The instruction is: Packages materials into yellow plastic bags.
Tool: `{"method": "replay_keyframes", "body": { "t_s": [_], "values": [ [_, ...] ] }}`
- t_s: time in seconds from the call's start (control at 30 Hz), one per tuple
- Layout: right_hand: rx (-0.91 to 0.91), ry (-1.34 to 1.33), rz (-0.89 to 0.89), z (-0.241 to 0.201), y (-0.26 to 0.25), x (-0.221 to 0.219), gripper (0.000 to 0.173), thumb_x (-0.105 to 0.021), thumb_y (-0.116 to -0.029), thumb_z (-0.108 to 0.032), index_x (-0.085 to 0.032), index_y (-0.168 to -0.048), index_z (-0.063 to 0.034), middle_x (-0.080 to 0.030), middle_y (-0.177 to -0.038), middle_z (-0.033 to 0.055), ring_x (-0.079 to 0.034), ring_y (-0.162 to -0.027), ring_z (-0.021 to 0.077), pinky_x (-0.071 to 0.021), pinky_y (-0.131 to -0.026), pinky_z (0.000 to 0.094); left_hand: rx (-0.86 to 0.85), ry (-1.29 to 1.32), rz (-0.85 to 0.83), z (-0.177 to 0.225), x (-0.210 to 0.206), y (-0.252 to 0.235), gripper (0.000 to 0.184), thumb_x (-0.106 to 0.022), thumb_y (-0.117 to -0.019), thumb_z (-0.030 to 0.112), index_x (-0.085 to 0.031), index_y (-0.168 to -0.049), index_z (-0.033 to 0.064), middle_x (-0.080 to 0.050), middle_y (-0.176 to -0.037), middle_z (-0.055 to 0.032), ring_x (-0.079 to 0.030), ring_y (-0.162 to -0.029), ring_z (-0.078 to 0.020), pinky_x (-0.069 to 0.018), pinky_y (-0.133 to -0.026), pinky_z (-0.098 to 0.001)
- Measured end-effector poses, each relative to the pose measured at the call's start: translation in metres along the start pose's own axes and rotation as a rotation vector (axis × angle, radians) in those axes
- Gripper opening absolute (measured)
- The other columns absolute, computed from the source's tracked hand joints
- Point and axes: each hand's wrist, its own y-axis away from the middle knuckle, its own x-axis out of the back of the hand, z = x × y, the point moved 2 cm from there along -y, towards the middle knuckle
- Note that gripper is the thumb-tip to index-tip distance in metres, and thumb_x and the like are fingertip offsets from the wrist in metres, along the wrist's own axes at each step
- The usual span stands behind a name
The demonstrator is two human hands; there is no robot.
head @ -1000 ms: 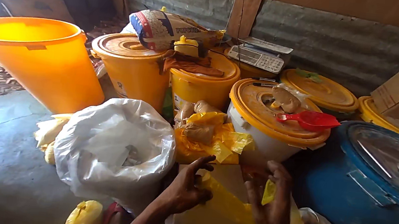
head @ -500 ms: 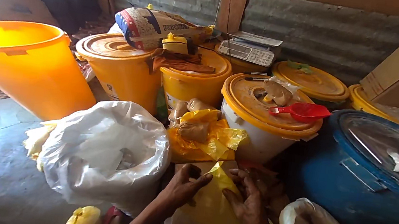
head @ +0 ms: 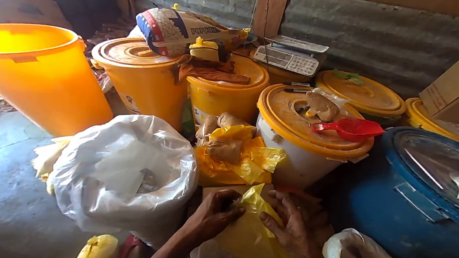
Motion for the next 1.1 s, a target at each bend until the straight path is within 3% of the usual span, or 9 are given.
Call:
{"method": "replay_keyframes", "body": {
  "t_s": [0.07,0.23,0.43,0.57,0.7,0.77,0.87,1.0,1.1],
  "values": [
    [-0.1,-0.066,-0.105,0.001,-0.001,0.003,0.055,-0.067,-0.0977,-0.035,-0.053,-0.139,-0.002,-0.071,-0.114,0.0075,-0.07,-0.097,0.0104,-0.0583,-0.087,0.0277,-0.032,0.066,-0.033,0.002,0.0,0.001,0.019,-0.07,-0.0944,0.013,-0.07,-0.111,0.0045,-0.07,-0.087,-0.0005,-0.067,-0.076,-0.0078,-0.0574,-0.071,-0.0255],
    [-0.078,-0.396,-0.039,0.004,-0.002,0.003,0.05,-0.071,-0.0887,0.0,-0.054,-0.135,0.0023,-0.071,-0.115,0.0149,-0.073,-0.098,0.0205,-0.0622,-0.086,0.0327,0.027,0.107,-0.143,0.007,-0.002,0.003,0.013,-0.073,-0.0946,0.02,-0.071,-0.098,0.0074,-0.069,-0.08,0.0014,-0.066,-0.071,-0.0076,-0.0569,-0.067,-0.0251],
    [0.047,-0.234,0.009,-0.001,-0.002,0.008,0.057,-0.072,-0.0803,0.004,-0.056,-0.135,0.0008,-0.07,-0.118,0.0133,-0.072,-0.1,0.0193,-0.0628,-0.085,0.0308,-0.01,0.095,-0.159,0.003,-0.007,-0.001,0.022,-0.059,-0.1048,0.025,-0.071,-0.099,0.0082,-0.066,-0.08,0.0048,-0.062,-0.073,-0.0025,-0.0531,-0.069,-0.0202],
    [0.067,-0.185,-0.044,-0.001,-0.001,0.003,0.059,-0.071,-0.0793,0.008,-0.055,-0.135,-0.0002,-0.071,-0.118,0.0107,-0.072,-0.101,0.0162,-0.0622,-0.086,0.0281,-0.06,0.053,-0.109,-0.002,-0.007,-0.004,0.012,-0.067,-0.0986,0.016,-0.071,-0.096,0.0055,-0.067,-0.078,0.0031,-0.063,-0.07,-0.0037,-0.0542,-0.067,-0.0214],
    [0.17,0.023,0.075,0.006,-0.003,0.006,0.055,-0.076,-0.0839,-0.013,-0.056,-0.134,-0.0006,-0.07,-0.113,0.0072,-0.07,-0.097,0.013,-0.0609,-0.083,0.0257,0.036,-0.096,-0.032,-0.002,-0.009,-0.005,0.033,-0.059,-0.1032,0.032,-0.065,-0.078,0.0111,-0.055,-0.063,0.0059,-0.053,-0.057,-0.0033,-0.0444,-0.055,-0.0227],
    [0.301,0.288,0.274,0.01,-0.002,0.006,0.055,-0.076,-0.0857,-0.033,-0.062,-0.13,-0.004,-0.066,-0.12,0.0071,-0.063,-0.11,0.0138,-0.0545,-0.094,0.0291,0.05,-0.083,0.011,-0.005,-0.01,-0.005,0.03,-0.06,-0.1032,0.03,-0.068,-0.083,0.0104,-0.058,-0.066,0.0053,-0.055,-0.058,-0.0035,-0.0468,-0.057,-0.0224],
    [0.502,0.426,0.464,0.002,0.005,0.004,0.039,-0.074,-0.088,-0.035,-0.068,-0.116,-0.0086,-0.066,-0.115,0.0071,-0.06,-0.111,0.0185,-0.0498,-0.097,0.0385,0.047,0.015,0.12,-0.009,-0.014,-0.005,0.011,-0.07,-0.0956,0.018,-0.072,-0.092,0.0078,-0.067,-0.074,0.0024,-0.063,-0.063,-0.0055,-0.0542,-0.061,-0.0226],
    [0.305,0.279,0.212,0.0,0.015,-0.015,0.032,-0.074,-0.0906,-0.039,-0.069,-0.101,-0.0091,-0.066,-0.079,-0.0046,-0.06,-0.067,0.001,-0.0529,-0.06,0.0174,0.095,0.191,0.252,-0.008,-0.021,-0.003,0.012,-0.077,-0.0904,0.015,-0.071,-0.089,0.0056,-0.066,-0.073,-0.0007,-0.063,-0.064,-0.009,-0.0539,-0.062,-0.0244],
    [0.018,0.104,-0.081,0.011,0.011,-0.025,0.048,-0.08,-0.0857,-0.043,-0.066,-0.114,-0.0067,-0.068,-0.089,-0.0012,-0.063,-0.074,0.0062,-0.0538,-0.064,0.0221,0.161,0.385,0.171,-0.005,-0.029,0.002,0.015,-0.079,-0.0897,0.015,-0.068,-0.087,0.0046,-0.066,-0.074,-0.0032,-0.063,-0.065,-0.0105,-0.0549,-0.064,-0.0267]
  ]
}}
